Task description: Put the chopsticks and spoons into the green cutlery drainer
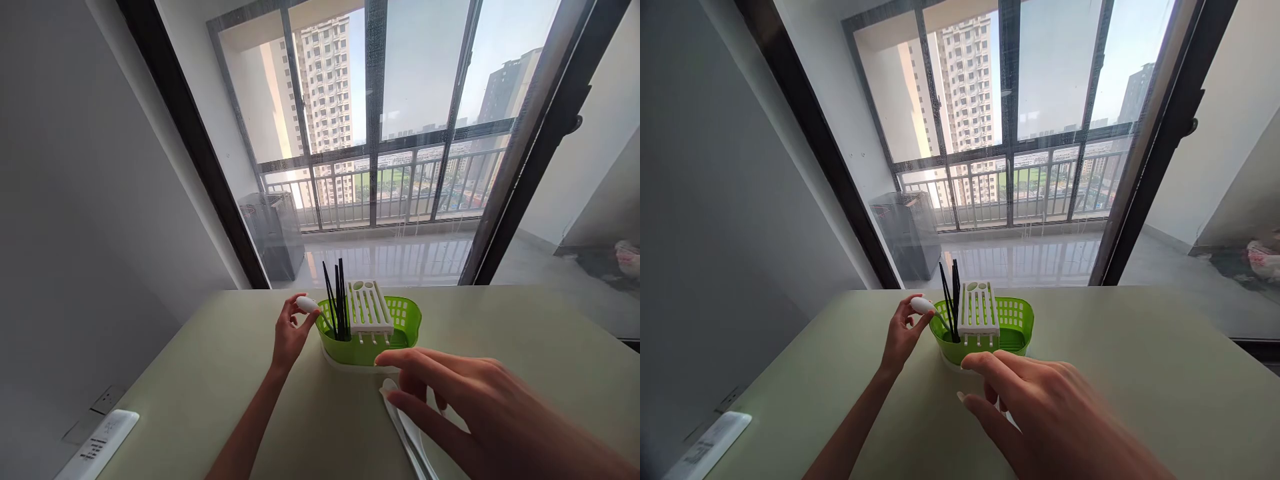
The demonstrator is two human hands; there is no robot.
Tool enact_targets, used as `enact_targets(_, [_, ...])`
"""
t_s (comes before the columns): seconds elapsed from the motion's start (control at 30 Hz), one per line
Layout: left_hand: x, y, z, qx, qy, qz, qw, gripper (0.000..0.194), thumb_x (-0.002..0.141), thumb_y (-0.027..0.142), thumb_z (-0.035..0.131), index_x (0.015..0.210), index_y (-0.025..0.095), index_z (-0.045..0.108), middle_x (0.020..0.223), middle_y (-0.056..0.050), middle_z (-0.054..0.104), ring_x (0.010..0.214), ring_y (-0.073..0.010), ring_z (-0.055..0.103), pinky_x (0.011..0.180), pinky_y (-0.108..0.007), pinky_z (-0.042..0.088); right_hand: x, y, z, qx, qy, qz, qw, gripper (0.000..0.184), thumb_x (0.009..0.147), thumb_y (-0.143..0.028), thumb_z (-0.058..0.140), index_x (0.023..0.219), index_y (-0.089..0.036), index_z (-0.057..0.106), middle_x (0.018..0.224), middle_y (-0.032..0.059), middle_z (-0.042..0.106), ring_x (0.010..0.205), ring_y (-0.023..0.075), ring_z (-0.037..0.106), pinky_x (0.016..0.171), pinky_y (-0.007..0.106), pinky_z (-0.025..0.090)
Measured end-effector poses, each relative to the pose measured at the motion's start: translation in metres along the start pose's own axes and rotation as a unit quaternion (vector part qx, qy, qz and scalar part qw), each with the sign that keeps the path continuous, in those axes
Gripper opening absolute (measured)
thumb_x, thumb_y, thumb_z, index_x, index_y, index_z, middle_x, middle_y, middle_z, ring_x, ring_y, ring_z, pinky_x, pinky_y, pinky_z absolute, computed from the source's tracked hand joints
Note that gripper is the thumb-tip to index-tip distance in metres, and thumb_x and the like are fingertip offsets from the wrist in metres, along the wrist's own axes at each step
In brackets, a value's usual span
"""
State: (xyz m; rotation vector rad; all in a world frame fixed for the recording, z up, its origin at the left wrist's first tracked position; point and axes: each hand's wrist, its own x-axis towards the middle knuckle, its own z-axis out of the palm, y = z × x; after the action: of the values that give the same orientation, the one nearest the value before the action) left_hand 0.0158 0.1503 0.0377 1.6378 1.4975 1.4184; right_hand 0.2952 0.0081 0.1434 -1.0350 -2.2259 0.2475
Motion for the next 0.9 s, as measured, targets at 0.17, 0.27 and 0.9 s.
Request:
enact_targets(0.17, [0.004, 0.003, -0.003, 0.011, -0.035, -0.021, 0.999, 0.050, 0.077, 0.051, 0.079, 0.116, 0.021, 0.068, 0.108, -0.007, 0.076, 0.100, -0.0233, 0.068, 0.070, -0.027, 0.042, 0.001, 0.001, 0.001, -0.004, 0.000, -0.004, 1.000, 0.018, 0.102, -0.030, 0.057, 0.119, -0.029, 0.062, 0.091, -0.0025, 0.078, 0.064, 0.0122, 0.073, 0.057, 0.021, 0.057])
enact_targets(0.27, [0.008, 0.007, -0.007, 0.034, -0.062, -0.024, 0.997, 0.048, 0.078, 0.051, 0.078, 0.116, 0.022, 0.069, 0.108, -0.006, 0.076, 0.100, -0.0239, 0.069, 0.072, -0.029, 0.043, 0.001, 0.002, 0.002, -0.007, 0.000, -0.005, 1.000, 0.018, 0.102, -0.031, 0.056, 0.119, -0.028, 0.063, 0.095, -0.0008, 0.078, 0.067, 0.0133, 0.074, 0.060, 0.022, 0.059])
enact_targets(0.9, [-0.015, 0.023, -0.002, 0.139, 0.163, 0.241, 0.947, 0.024, 0.091, 0.029, 0.065, 0.113, 0.022, 0.058, 0.112, -0.010, 0.063, 0.099, -0.0235, 0.064, 0.086, -0.041, 0.052, 0.000, 0.002, 0.000, -0.014, 0.000, 0.005, 1.000, 0.018, 0.103, -0.032, 0.055, 0.119, -0.029, 0.063, 0.097, 0.0002, 0.079, 0.070, 0.0143, 0.076, 0.062, 0.023, 0.059])
